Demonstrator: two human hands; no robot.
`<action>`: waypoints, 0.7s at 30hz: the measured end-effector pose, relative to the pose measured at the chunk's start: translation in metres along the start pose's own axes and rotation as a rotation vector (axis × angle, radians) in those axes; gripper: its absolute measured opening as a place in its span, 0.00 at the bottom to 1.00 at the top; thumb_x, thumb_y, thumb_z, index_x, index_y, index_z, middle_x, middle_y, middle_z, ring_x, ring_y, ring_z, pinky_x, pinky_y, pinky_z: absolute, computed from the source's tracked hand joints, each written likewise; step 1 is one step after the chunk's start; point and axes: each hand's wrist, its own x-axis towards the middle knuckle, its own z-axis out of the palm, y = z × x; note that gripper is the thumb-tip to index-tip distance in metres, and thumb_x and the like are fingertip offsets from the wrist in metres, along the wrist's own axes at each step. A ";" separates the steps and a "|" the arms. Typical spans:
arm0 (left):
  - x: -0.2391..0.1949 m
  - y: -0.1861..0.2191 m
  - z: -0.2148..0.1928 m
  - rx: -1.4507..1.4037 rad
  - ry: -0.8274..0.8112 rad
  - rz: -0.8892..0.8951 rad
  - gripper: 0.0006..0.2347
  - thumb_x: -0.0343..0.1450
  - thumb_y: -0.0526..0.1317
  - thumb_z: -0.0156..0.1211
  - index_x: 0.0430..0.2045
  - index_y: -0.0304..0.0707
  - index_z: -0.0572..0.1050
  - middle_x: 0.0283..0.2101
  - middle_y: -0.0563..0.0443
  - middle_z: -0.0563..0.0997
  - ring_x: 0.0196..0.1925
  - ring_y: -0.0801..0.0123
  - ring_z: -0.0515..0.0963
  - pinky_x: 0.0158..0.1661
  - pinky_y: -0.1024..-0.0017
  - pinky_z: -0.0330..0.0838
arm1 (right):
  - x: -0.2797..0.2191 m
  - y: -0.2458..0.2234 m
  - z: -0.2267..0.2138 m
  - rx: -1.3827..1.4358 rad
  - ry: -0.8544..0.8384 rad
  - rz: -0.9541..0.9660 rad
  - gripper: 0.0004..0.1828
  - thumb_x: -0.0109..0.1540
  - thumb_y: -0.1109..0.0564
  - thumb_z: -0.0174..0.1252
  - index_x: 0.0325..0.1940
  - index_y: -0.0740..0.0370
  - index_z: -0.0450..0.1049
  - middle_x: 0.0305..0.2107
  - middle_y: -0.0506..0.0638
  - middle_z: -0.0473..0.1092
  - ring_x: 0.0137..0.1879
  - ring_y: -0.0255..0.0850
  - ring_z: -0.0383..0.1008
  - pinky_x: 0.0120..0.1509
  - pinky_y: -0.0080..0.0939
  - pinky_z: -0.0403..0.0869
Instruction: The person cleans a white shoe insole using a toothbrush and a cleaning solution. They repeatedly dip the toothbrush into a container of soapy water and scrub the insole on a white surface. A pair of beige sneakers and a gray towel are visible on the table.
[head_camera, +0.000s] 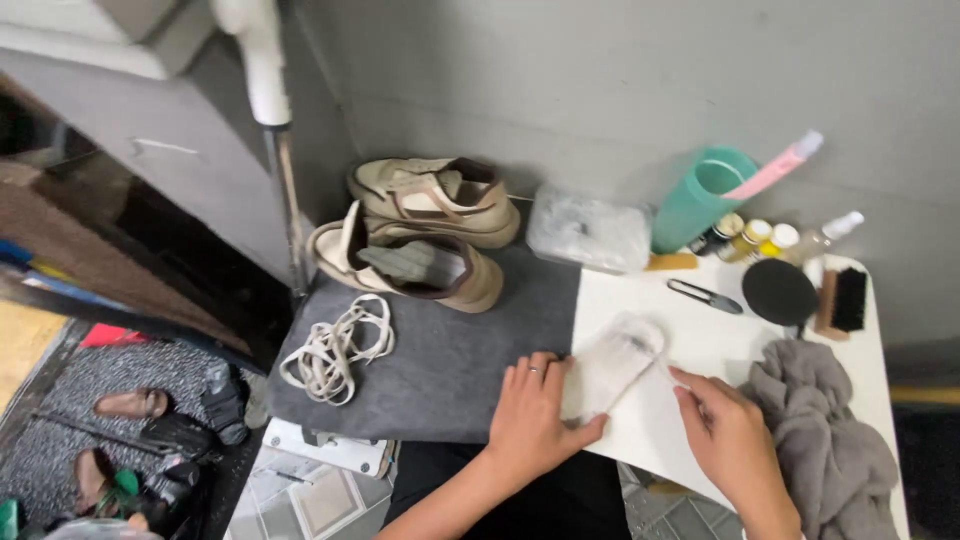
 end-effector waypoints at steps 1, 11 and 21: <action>-0.001 0.000 -0.001 0.007 0.010 -0.008 0.30 0.64 0.59 0.67 0.47 0.28 0.72 0.43 0.41 0.70 0.42 0.48 0.69 0.41 0.55 0.65 | -0.001 0.001 0.003 0.001 -0.004 -0.014 0.18 0.65 0.55 0.55 0.58 0.50 0.80 0.35 0.46 0.79 0.32 0.43 0.75 0.46 0.43 0.72; -0.003 0.001 0.000 -0.004 0.031 0.007 0.30 0.64 0.60 0.65 0.46 0.28 0.72 0.45 0.41 0.70 0.42 0.48 0.70 0.43 0.56 0.65 | 0.001 0.007 0.010 -0.041 0.033 0.017 0.14 0.65 0.53 0.55 0.51 0.50 0.82 0.40 0.40 0.80 0.32 0.42 0.79 0.39 0.45 0.74; -0.003 0.000 0.001 -0.023 0.037 0.007 0.31 0.64 0.59 0.66 0.48 0.28 0.73 0.44 0.40 0.70 0.43 0.47 0.70 0.44 0.55 0.65 | 0.008 0.009 0.011 0.083 -0.047 0.113 0.11 0.63 0.53 0.58 0.45 0.56 0.83 0.52 0.37 0.82 0.39 0.35 0.88 0.47 0.37 0.78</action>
